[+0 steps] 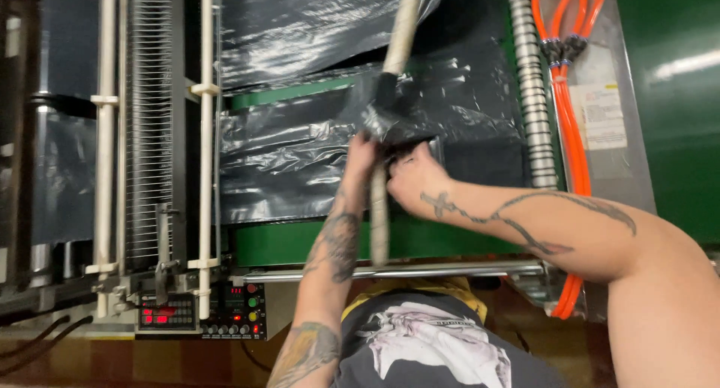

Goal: Using a long rod to guide and flatten plastic bags on a conveyor belt while operating a production machine.

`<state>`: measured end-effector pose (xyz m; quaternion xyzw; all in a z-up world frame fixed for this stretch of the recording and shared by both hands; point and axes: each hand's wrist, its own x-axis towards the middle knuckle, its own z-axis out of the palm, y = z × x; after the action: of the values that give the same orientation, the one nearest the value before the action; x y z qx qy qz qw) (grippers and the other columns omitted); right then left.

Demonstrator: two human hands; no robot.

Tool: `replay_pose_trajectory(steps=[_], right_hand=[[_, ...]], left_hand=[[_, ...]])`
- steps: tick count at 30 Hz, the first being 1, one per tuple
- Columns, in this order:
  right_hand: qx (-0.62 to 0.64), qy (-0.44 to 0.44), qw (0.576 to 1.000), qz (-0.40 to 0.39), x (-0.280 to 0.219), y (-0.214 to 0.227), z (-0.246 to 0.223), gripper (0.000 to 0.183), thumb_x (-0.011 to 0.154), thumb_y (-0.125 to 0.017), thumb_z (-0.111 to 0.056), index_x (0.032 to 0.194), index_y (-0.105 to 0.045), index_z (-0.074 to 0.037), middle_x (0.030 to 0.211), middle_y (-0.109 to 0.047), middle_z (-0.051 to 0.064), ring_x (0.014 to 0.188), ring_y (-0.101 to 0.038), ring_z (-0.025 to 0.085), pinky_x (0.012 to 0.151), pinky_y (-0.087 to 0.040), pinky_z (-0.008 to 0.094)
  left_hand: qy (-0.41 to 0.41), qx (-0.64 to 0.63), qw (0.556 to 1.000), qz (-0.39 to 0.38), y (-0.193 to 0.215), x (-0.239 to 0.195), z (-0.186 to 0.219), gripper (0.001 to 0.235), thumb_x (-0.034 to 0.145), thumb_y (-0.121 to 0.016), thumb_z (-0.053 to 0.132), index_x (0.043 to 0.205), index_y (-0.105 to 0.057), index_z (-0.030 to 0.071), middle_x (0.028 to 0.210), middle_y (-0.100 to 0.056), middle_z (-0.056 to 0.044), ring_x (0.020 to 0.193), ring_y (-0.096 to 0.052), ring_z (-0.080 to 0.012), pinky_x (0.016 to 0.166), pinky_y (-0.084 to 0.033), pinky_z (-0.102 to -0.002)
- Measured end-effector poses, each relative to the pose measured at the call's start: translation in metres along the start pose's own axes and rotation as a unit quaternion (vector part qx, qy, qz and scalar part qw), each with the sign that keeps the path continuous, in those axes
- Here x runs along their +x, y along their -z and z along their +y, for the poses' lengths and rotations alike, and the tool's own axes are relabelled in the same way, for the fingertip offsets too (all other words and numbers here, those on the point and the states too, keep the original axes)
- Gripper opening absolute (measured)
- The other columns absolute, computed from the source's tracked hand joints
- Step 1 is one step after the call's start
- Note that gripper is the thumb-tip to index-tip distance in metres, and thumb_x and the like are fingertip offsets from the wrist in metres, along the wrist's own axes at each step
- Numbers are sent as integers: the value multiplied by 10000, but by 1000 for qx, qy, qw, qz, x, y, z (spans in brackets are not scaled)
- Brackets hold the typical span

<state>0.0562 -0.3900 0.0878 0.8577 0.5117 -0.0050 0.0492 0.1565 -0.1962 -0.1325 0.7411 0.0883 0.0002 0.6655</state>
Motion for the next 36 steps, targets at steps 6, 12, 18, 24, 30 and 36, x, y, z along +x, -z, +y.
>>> replay_pose_trajectory(steps=[6, 12, 18, 24, 30, 36], right_hand=[[40, -72, 956, -280, -5, -39, -8, 248, 854, -668, -255, 1026, -772, -110, 949, -746, 107, 917, -705, 365, 687, -490, 711], [63, -4, 968, -243, -10, -42, -8, 60, 775, -728, -160, 757, -727, -102, 700, -685, 84, 682, -680, 344, 601, -505, 574], [92, -18, 964, -250, -9, 16, 0, 111, 824, -686, -108, 887, -759, -53, 817, -747, 132, 821, -749, 342, 705, -558, 509], [88, -25, 954, -285, -3, 39, 5, 319, 880, -668, -239, 1130, -712, -46, 1016, -755, 151, 983, -739, 353, 844, -573, 509], [73, -12, 957, -281, 0, 34, 9, 424, 892, -705, -376, 1192, -675, -78, 1045, -742, 127, 996, -729, 326, 864, -561, 468], [83, 32, 974, -210, 5, 55, 5, 437, 910, -698, -425, 1153, -657, -64, 1097, -726, 135, 1095, -694, 320, 965, -524, 448]], left_hand=[[203, -359, 905, -106, -89, -26, 50, 578, 961, -681, 212, 1505, -486, 188, 987, -710, -238, 750, -748, -342, 760, -632, -616], [68, -125, 990, 5, 46, -68, 77, 641, 931, -753, 208, 1516, -501, 142, 1356, -593, -208, 1150, -608, -337, 964, -524, -574], [-11, 263, 952, 155, 189, -193, 91, 758, 859, -795, 309, 1534, -498, 132, 1417, -586, -222, 1290, -565, -386, 1099, -443, -523], [-91, 440, 831, 328, 258, -255, 33, 735, 851, -785, 304, 1535, -542, 190, 1162, -674, -119, 997, -691, -350, 839, -565, -461], [-175, 444, 775, 415, 266, -226, 40, 688, 842, -812, 273, 1478, -593, 131, 1065, -663, -109, 904, -696, -342, 752, -562, -449], [-185, 447, 776, 404, 271, -171, 62, 698, 830, -824, 264, 1471, -589, 117, 1086, -684, -164, 917, -698, -404, 775, -554, -501]])
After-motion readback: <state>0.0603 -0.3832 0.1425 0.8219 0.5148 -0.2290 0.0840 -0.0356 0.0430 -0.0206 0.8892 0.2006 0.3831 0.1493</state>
